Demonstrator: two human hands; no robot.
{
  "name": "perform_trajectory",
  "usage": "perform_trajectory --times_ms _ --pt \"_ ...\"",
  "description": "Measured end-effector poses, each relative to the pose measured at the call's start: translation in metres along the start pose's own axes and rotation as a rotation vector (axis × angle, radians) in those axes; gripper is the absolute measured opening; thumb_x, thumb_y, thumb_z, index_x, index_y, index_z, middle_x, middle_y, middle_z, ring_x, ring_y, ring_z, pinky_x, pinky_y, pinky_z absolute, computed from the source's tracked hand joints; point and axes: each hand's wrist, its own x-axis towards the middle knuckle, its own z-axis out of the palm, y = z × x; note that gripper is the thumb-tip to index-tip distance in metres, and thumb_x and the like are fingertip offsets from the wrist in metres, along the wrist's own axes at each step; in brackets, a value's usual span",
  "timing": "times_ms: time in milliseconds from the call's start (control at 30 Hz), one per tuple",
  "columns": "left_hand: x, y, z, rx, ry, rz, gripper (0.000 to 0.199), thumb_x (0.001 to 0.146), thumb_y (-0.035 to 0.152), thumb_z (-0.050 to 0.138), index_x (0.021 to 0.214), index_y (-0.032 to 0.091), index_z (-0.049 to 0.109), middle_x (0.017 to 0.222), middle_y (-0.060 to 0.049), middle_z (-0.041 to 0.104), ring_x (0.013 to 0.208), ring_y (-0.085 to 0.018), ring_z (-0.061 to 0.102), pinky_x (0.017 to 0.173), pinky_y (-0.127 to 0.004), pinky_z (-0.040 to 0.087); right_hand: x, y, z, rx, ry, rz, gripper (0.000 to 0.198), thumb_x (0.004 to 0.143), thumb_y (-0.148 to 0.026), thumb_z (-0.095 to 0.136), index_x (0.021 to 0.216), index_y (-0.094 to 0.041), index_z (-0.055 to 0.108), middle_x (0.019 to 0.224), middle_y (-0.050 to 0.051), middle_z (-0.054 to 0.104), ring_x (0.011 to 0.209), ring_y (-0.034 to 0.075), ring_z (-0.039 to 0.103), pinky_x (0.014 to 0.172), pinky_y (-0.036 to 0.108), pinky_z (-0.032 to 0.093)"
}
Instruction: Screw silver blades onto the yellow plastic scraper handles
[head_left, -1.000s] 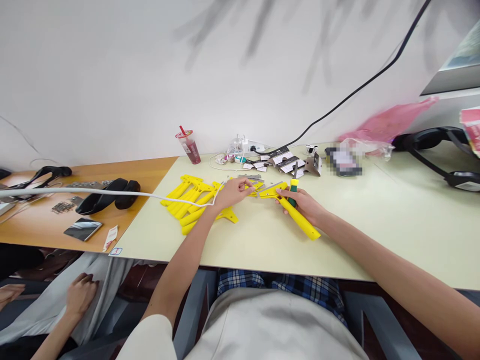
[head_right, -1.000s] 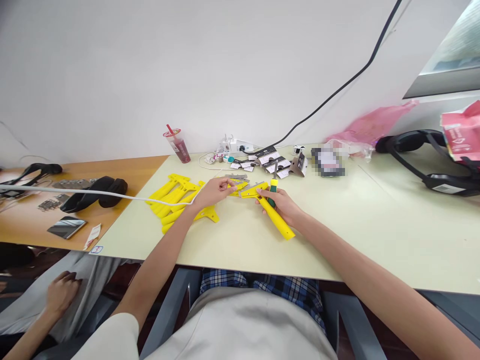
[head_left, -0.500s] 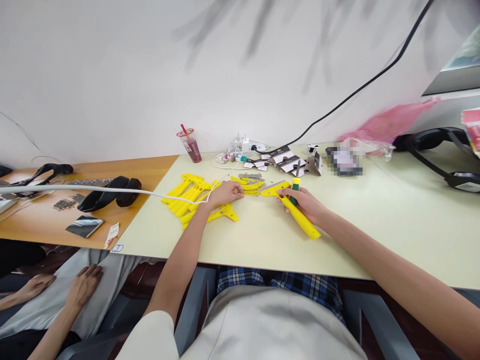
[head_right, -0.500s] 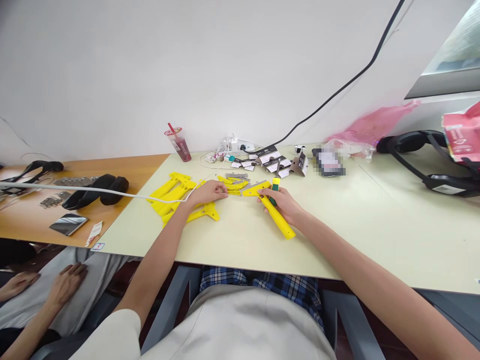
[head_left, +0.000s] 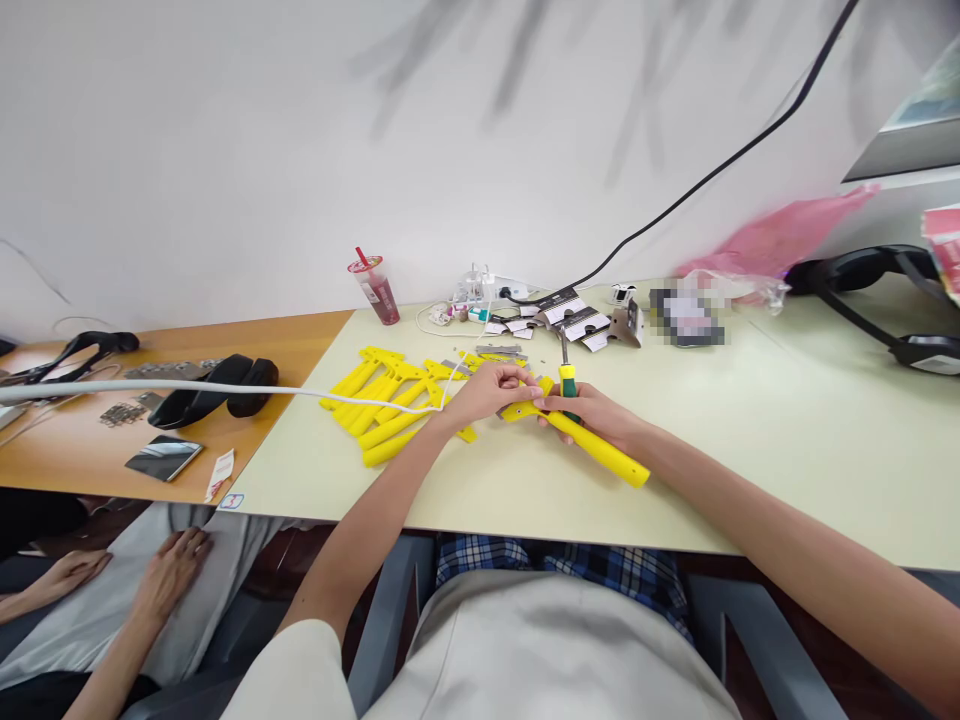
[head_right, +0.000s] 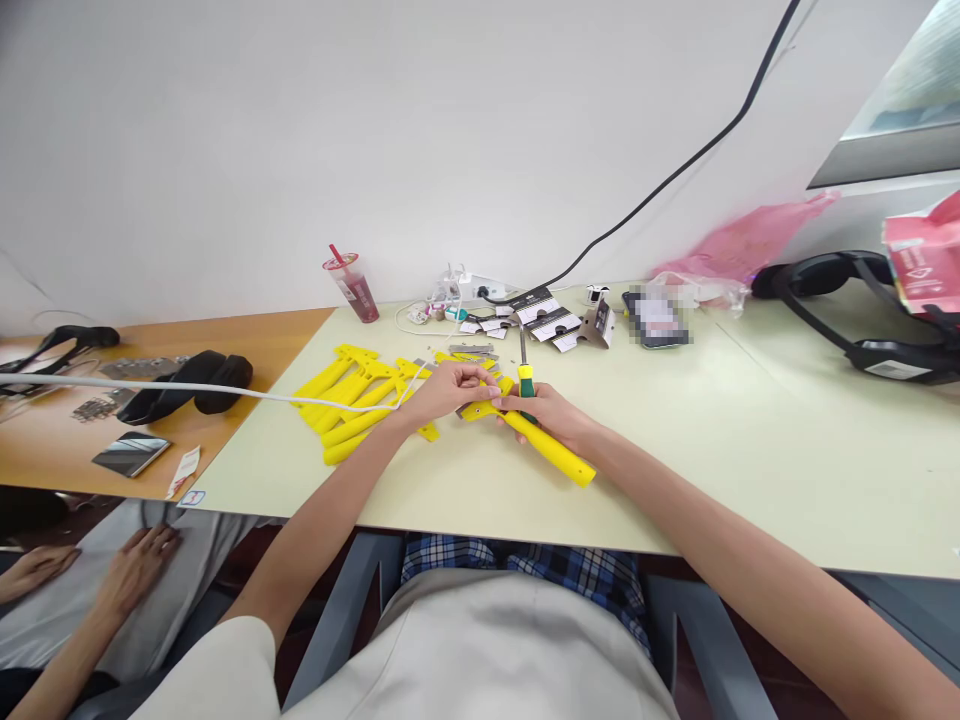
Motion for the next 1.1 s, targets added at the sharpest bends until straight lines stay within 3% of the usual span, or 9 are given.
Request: perform_trajectory --times_ms 200,400,533,633,800,1100 --pt "0.004 -0.010 0.005 -0.065 0.004 0.014 0.050 0.075 0.063 0.099 0.088 0.019 0.082 0.067 0.008 0.028 0.063 -0.011 0.027 0.063 -0.031 0.021 0.001 0.005 0.002 0.000 -0.047 0.017 0.043 0.071 -0.043 0.106 0.087 -0.015 0.078 0.078 0.008 0.079 0.055 0.013 0.063 0.041 0.024 0.050" --pt "0.005 -0.010 0.008 -0.246 0.004 -0.117 0.062 0.057 0.053 0.111 0.093 0.021 0.072 0.065 0.011 0.034 0.060 -0.009 0.030 0.059 -0.028 0.025 -0.002 0.002 0.005 -0.002 -0.061 0.017 0.045 0.069 -0.042 0.107 0.091 -0.014 0.079 0.078 0.007 0.078 0.056 0.014 0.063 0.041 0.024 0.049" --pt "0.006 -0.012 0.006 -0.271 0.025 -0.142 0.064 0.066 0.063 0.105 0.101 0.018 0.077 0.067 0.007 0.045 0.060 -0.009 0.034 0.058 -0.029 0.024 -0.004 0.001 0.007 -0.005 -0.035 0.003 0.047 0.065 -0.042 0.109 0.089 -0.015 0.078 0.077 0.007 0.079 0.053 0.013 0.063 0.041 0.024 0.050" --pt "0.006 -0.013 0.002 -0.224 0.037 -0.132 0.062 0.074 0.073 0.097 0.095 0.017 0.081 0.067 0.005 0.046 0.060 -0.010 0.031 0.058 -0.030 0.021 -0.004 0.001 0.006 -0.007 0.000 -0.005 0.050 0.066 -0.047 0.109 0.089 -0.015 0.079 0.078 0.008 0.080 0.053 0.013 0.063 0.042 0.024 0.051" --pt "0.007 -0.014 0.002 -0.176 0.064 -0.133 0.057 0.068 0.069 0.100 0.082 0.017 0.081 0.063 0.004 0.048 0.059 -0.010 0.032 0.058 -0.030 0.021 -0.003 0.001 0.003 -0.001 0.050 -0.012 0.049 0.067 -0.050 0.108 0.084 -0.015 0.078 0.077 0.008 0.079 0.051 0.013 0.063 0.041 0.025 0.050" --pt "0.007 -0.014 0.010 -0.210 0.118 -0.148 0.058 0.067 0.069 0.100 0.077 0.018 0.075 0.061 0.005 0.046 0.057 -0.009 0.032 0.056 -0.028 0.021 -0.002 0.003 0.000 -0.012 0.029 -0.015 0.041 0.071 -0.042 0.105 0.082 -0.016 0.076 0.077 0.008 0.080 0.049 0.012 0.063 0.045 0.025 0.052"
